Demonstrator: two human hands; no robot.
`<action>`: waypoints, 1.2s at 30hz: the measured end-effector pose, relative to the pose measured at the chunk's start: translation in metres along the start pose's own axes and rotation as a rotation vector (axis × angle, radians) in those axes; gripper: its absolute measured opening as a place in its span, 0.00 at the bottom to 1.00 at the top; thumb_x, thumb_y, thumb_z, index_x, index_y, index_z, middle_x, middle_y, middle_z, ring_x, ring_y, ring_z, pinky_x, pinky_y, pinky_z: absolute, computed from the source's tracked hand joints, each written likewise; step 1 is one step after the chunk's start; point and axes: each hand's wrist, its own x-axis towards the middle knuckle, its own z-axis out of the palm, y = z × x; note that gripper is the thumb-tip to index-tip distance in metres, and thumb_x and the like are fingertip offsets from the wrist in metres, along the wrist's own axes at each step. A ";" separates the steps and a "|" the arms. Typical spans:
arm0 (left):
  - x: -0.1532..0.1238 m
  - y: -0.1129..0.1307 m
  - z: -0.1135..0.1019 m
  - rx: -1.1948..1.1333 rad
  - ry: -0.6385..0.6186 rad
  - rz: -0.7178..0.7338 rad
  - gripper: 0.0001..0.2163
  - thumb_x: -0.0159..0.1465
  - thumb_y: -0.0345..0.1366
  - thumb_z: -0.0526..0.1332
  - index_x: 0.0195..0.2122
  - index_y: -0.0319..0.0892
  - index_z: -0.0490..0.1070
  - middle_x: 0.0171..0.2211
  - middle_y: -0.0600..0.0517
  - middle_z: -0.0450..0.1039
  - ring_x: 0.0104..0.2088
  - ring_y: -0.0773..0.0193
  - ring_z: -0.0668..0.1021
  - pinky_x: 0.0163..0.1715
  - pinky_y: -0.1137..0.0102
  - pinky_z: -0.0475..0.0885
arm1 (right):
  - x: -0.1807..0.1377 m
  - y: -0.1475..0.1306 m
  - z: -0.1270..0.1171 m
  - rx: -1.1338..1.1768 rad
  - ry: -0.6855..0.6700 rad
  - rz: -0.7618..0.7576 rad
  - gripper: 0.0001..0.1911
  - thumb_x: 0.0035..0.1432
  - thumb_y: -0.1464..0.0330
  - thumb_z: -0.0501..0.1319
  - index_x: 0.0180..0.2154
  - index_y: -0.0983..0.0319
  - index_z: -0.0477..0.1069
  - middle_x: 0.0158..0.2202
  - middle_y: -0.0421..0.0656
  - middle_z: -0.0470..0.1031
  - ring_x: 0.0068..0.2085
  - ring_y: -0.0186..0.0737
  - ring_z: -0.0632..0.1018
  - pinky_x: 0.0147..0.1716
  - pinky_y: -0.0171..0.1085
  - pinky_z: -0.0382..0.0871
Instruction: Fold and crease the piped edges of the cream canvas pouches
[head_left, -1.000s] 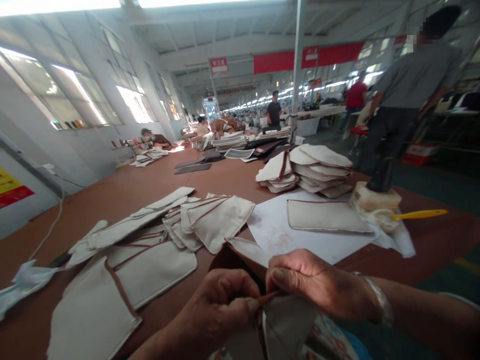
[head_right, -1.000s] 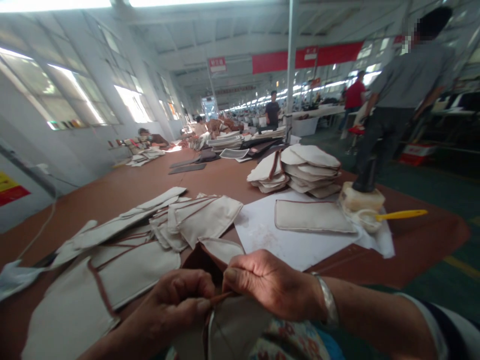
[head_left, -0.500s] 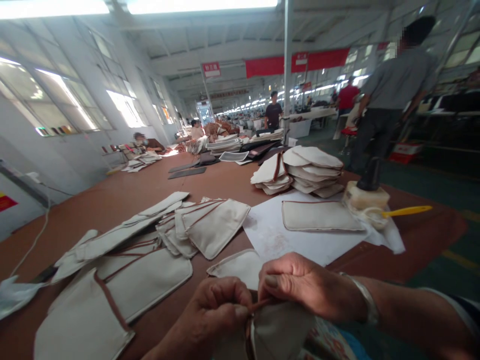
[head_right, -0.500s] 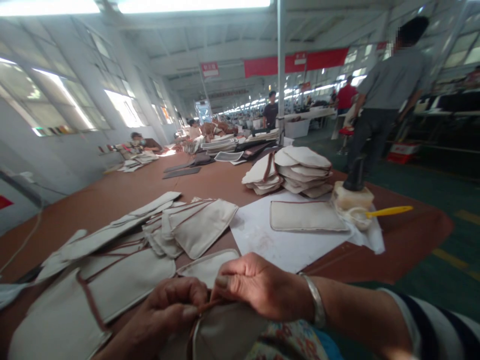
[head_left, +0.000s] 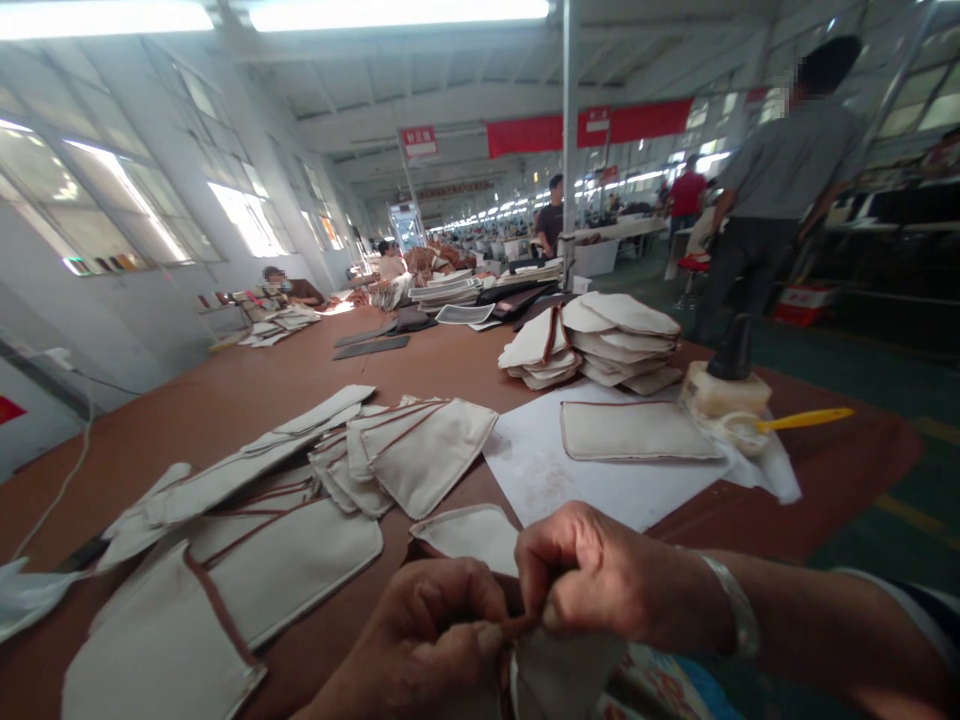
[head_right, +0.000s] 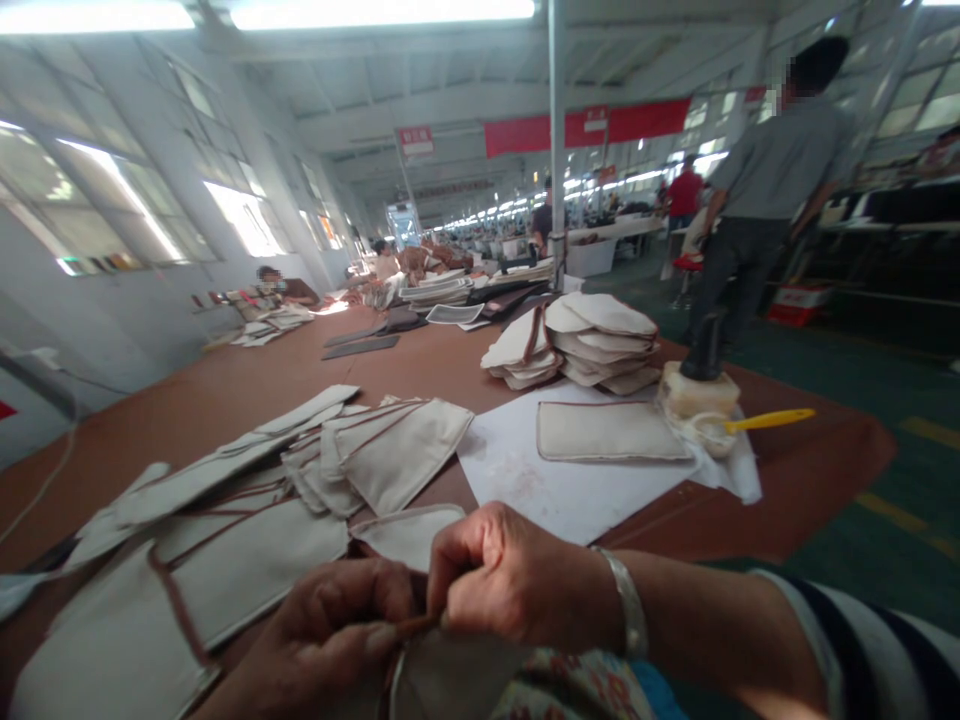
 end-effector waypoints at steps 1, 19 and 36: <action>0.000 0.000 0.000 0.025 -0.002 -0.003 0.19 0.55 0.48 0.69 0.25 0.37 0.67 0.24 0.53 0.64 0.25 0.70 0.61 0.25 0.73 0.53 | -0.001 -0.001 -0.002 0.011 -0.009 0.032 0.08 0.40 0.74 0.57 0.26 0.67 0.73 0.21 0.37 0.67 0.23 0.29 0.64 0.20 0.27 0.54; 0.013 0.010 0.016 0.538 0.285 0.104 0.10 0.57 0.39 0.63 0.24 0.38 0.69 0.20 0.56 0.60 0.22 0.71 0.59 0.20 0.74 0.50 | 0.000 -0.025 -0.015 -0.546 -0.011 -0.117 0.13 0.52 0.75 0.57 0.39 0.65 0.77 0.34 0.42 0.78 0.34 0.37 0.74 0.31 0.30 0.65; 0.016 0.016 -0.003 0.171 0.058 -0.153 0.06 0.52 0.32 0.58 0.25 0.35 0.73 0.19 0.56 0.61 0.21 0.71 0.58 0.21 0.74 0.51 | 0.005 -0.011 -0.015 -0.383 -0.131 -0.040 0.05 0.52 0.75 0.59 0.33 0.67 0.72 0.27 0.37 0.69 0.28 0.30 0.66 0.25 0.27 0.58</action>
